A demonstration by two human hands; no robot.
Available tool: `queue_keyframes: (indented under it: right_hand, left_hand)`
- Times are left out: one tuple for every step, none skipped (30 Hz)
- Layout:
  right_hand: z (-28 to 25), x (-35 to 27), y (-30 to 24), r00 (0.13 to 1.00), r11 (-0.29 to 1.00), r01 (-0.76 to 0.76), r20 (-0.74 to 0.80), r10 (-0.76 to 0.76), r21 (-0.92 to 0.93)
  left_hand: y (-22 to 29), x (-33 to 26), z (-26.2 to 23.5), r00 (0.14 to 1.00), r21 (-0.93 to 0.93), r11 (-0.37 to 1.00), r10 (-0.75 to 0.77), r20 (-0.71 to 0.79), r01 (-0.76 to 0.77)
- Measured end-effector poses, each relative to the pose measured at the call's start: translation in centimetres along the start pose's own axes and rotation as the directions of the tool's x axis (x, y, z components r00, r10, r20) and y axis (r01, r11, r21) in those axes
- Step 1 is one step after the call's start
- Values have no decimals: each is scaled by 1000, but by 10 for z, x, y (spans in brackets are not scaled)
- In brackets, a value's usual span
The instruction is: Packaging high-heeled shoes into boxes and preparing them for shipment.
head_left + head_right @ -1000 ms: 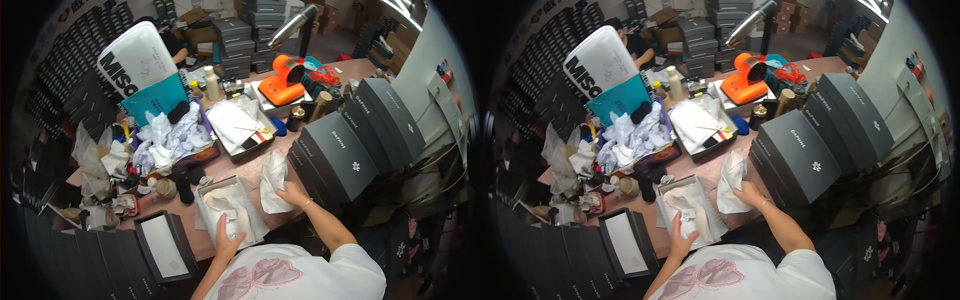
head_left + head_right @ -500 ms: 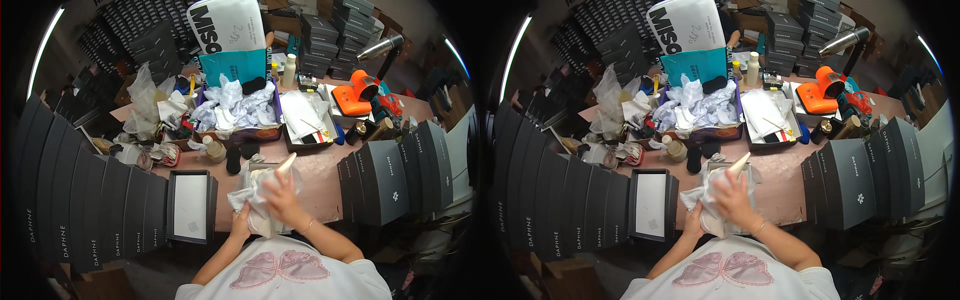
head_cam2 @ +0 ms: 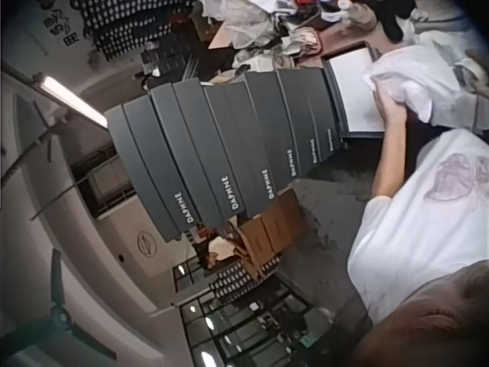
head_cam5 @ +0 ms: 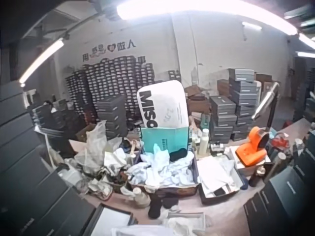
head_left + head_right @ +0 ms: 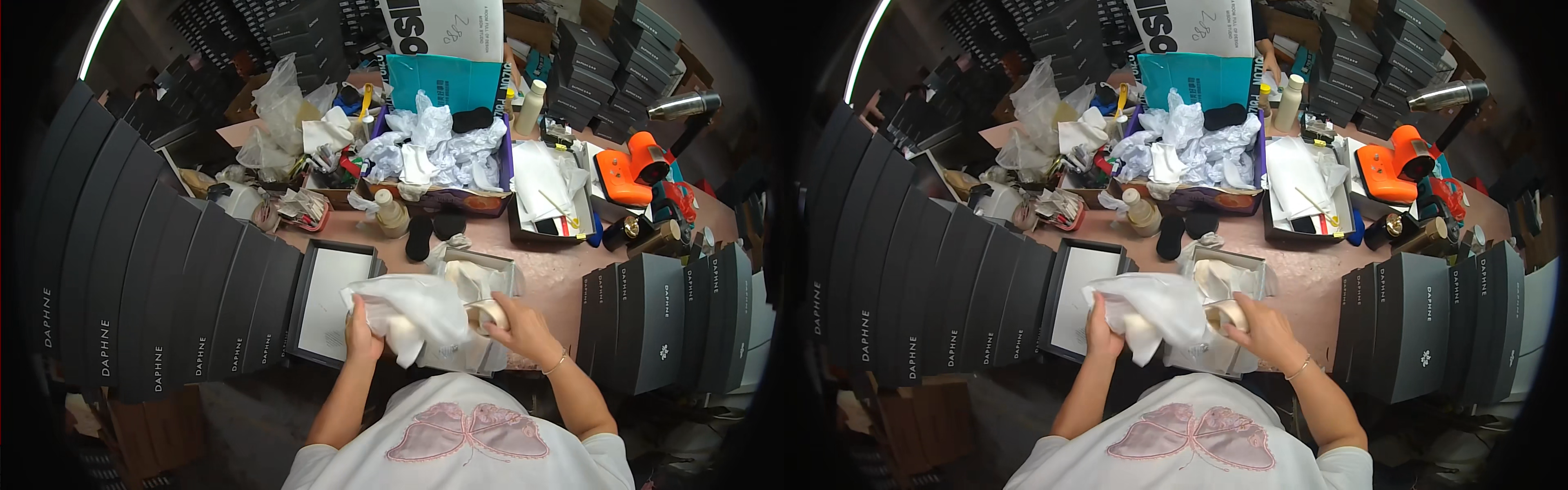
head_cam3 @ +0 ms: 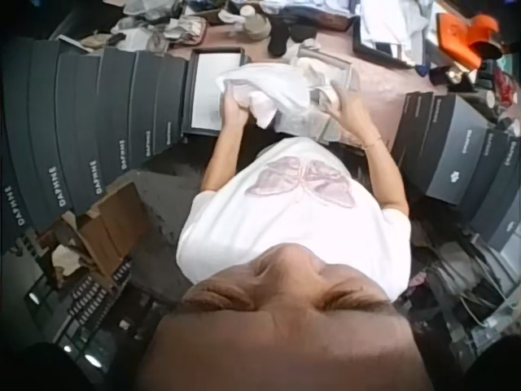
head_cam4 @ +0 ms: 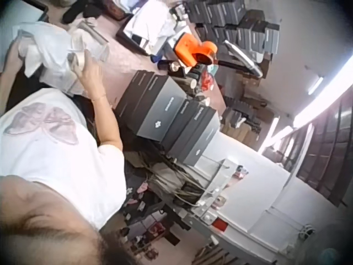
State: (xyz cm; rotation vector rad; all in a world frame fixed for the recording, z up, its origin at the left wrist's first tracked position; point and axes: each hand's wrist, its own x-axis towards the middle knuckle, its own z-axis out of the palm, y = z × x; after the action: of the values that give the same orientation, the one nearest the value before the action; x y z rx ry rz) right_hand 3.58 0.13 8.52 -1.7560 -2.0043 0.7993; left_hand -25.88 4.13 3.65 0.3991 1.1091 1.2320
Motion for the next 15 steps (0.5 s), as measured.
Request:
queue_keyframes:
  right_hand:
    - [8,2,15,996,988,-77,-41,83,132]
    - [19,2,31,982,951,-156,-66,180,266]
    - [32,1,50,956,891,-233,-77,284,390]
    - [50,2,74,923,813,-244,-130,362,529]
    - [55,2,84,910,806,-245,-158,382,539]
    - [54,3,93,899,804,-239,-189,395,544]
    - [49,2,97,890,803,-234,-212,404,548]
    - [36,3,93,910,811,-212,-194,368,545]
    - [19,5,82,929,816,-185,-174,327,547]
    - [6,4,71,944,816,-167,-148,294,554]
    - [-5,1,64,961,865,-184,-100,259,467]
    - [-21,1,60,972,909,-189,-61,227,372]
    - [-34,-1,56,979,943,-193,-9,203,272]
    - [-43,-4,55,985,960,-173,35,170,221]
    - [-49,-4,49,985,981,-134,130,116,140]
  left_hand:
    - [2,-9,12,983,-69,981,182,-4,-182]
    - [-2,-28,20,944,36,943,330,5,-329]
    - [-2,-43,21,816,293,766,565,117,-572]
    - [13,-49,35,543,388,408,760,358,-826]
    - [27,-47,45,196,355,-35,782,592,-934]
    - [31,-39,46,161,383,-159,716,679,-910]
    - [25,-19,40,231,431,-172,642,731,-886]
    - [8,9,23,388,519,-149,502,773,-842]
    - [-12,42,0,532,604,-151,342,775,-783]
    - [-35,70,-30,695,665,-308,15,719,-680]
    - [-52,88,-49,798,642,-479,-283,532,-598]
    - [-30,76,-26,797,739,-373,-487,358,-561]
    - [-18,73,-18,761,797,-91,-378,528,-598]
    - [8,56,12,759,803,40,-302,577,-594]
    - [27,44,36,767,799,170,-224,601,-576]
